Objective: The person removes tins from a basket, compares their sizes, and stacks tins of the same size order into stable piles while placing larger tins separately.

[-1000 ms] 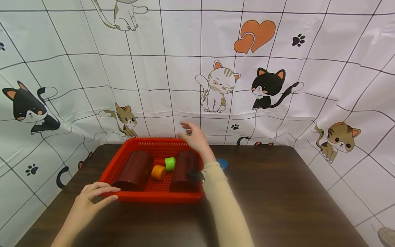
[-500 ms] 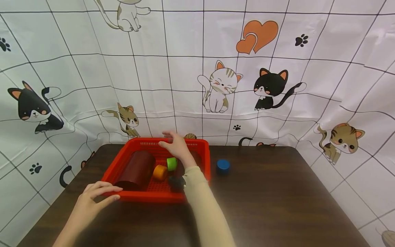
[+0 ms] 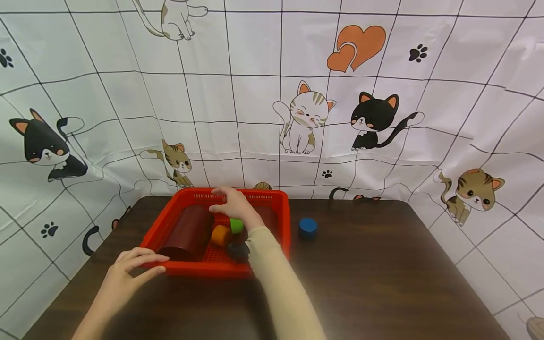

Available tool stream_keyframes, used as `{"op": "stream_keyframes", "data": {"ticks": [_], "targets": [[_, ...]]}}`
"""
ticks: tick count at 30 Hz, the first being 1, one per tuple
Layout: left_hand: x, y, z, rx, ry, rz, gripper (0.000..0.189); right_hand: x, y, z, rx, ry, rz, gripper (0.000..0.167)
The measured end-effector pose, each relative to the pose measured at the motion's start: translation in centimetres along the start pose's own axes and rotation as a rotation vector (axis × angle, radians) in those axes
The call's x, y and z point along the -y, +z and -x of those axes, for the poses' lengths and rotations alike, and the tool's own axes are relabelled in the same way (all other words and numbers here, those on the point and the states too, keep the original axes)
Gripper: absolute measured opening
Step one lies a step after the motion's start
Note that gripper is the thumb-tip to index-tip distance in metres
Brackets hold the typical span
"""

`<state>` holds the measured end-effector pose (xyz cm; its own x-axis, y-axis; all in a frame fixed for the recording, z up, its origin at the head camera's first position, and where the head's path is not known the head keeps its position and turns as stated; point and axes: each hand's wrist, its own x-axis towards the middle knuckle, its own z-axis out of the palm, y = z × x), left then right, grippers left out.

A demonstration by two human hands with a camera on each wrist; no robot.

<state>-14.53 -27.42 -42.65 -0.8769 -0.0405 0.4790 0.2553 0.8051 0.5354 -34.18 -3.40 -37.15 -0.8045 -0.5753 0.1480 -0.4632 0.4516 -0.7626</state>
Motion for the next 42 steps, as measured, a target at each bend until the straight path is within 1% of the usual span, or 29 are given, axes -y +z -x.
{"op": "stream_keyframes", "data": {"ticks": [6,11,14,18,24,29,34,37,42], "targets": [[0.1,0.0,0.1,0.004,-0.001,-0.004,0.025,-0.1,0.8,-0.1,0.099,0.02,0.064,0.063],[0.1,0.0,0.1,0.011,-0.009,-0.006,0.024,-0.3,1.5,-0.2,0.182,0.049,0.133,0.06],[0.2,-0.1,0.2,0.015,-0.019,-0.008,0.025,-0.4,1.8,-0.2,0.218,0.059,0.166,0.058],[0.2,-0.2,0.2,0.015,-0.027,-0.005,0.024,-0.4,1.8,-0.1,0.235,0.068,0.19,0.059],[0.2,-0.1,0.1,0.007,-0.01,0.001,0.023,-0.4,1.7,-0.2,0.257,0.113,0.231,0.057],[0.0,0.0,0.0,0.001,0.001,0.003,0.024,-0.6,1.7,0.0,0.29,0.142,0.232,0.054],[-0.1,0.0,0.0,-0.001,0.007,0.002,0.025,-0.6,1.6,0.3,0.338,0.142,0.223,0.057],[0.0,0.1,0.0,-0.001,0.009,0.004,0.025,-0.7,1.7,0.4,0.36,0.137,0.253,0.058],[0.1,0.2,0.1,-0.001,0.008,0.004,0.025,-0.7,1.9,0.5,0.395,0.114,0.332,0.052]]}}
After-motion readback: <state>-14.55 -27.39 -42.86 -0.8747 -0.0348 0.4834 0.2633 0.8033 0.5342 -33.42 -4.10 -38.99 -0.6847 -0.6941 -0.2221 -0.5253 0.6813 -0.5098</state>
